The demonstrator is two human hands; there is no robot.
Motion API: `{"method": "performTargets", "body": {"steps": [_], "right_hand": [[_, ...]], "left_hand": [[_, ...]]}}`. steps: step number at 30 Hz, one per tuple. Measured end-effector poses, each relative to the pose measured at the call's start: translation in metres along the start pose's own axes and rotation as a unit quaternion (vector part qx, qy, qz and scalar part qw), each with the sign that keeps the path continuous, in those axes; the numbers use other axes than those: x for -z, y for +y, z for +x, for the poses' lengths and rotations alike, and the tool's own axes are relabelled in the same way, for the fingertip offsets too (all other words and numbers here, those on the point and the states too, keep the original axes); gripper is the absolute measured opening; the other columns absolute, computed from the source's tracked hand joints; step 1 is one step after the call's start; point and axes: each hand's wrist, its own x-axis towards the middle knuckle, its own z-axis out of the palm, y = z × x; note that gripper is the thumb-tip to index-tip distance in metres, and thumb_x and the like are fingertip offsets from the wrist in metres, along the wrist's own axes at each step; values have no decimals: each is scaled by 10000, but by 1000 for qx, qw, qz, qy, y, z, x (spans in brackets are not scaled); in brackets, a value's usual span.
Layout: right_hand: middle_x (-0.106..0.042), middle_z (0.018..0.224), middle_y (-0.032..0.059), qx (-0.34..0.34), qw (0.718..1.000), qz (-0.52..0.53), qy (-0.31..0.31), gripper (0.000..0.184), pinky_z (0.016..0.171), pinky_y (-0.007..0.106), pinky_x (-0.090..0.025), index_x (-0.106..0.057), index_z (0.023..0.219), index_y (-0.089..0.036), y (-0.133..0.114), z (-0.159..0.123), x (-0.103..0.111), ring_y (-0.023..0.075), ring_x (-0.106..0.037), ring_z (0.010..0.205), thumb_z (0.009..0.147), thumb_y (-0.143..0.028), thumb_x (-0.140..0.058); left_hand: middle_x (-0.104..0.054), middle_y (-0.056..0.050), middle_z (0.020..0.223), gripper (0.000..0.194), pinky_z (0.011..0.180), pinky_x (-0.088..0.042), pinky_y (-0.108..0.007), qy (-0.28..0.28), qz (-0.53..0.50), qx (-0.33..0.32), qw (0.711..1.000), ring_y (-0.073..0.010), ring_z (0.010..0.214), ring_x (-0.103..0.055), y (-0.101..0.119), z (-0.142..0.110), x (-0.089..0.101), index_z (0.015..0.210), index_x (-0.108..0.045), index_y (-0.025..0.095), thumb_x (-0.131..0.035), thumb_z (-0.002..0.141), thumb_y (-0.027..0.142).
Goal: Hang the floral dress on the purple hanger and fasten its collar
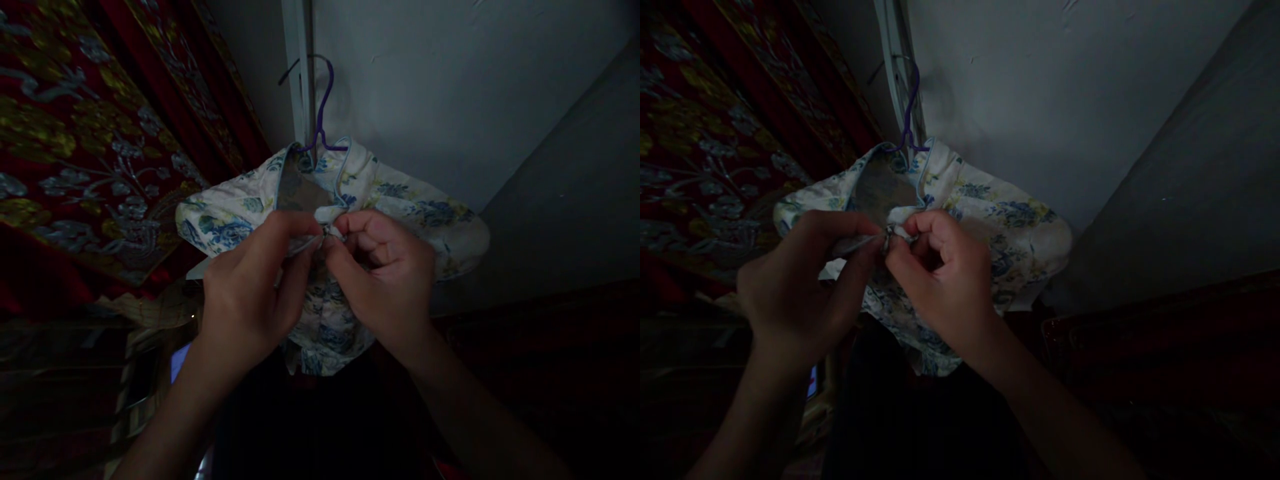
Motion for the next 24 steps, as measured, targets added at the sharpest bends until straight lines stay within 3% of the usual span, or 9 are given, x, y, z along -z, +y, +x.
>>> {"method": "performTargets", "body": {"steps": [9, 12, 16, 24], "right_hand": [[-558, 594, -52, 11, 1000, -22, -17, 93, 430, 207, -357, -618, 811, -204, -7, 3, 10, 81, -480, 480, 836, -189, -706], [-559, 589, -52, -2, 999, -16, -30, 87, 428, 208, -360, -616, 809, -204, -7, 1, 11, 82, -478, 473, 847, -185, -692], [-564, 597, -48, -12, 999, -1, -50, 91, 435, 209, -373, -616, 815, -205, -9, 0, 13, 85, -491, 482, 878, -223, -678], [-605, 658, -37, 1, 995, 25, -92, 72, 501, 220, -453, -637, 894, -214, -2, 3, 18, 100, -557, 545, 943, -266, -636]], "left_hand": [[-763, 28, 936, 307, 707, -601, -236, -10, -24, -47, 999, -147, 832, -744, -2, 2, 7, 1062, -682, 243, -666, 861, 11], [-773, 11, 948, 272, 760, -620, -293, 23, -30, -24, 999, -177, 868, -749, -2, 0, 5, 1039, -704, 246, -699, 856, 45], [-762, 13, 920, 201, 691, -596, -252, 66, -36, 25, 997, -143, 785, -727, 0, -4, 1, 998, -701, 223, -748, 845, 103], [-668, -13, 962, 129, 758, -572, -281, 8, -69, 41, 997, -152, 861, -659, -4, -5, -5, 1042, -614, 217, -615, 942, 137]]}}
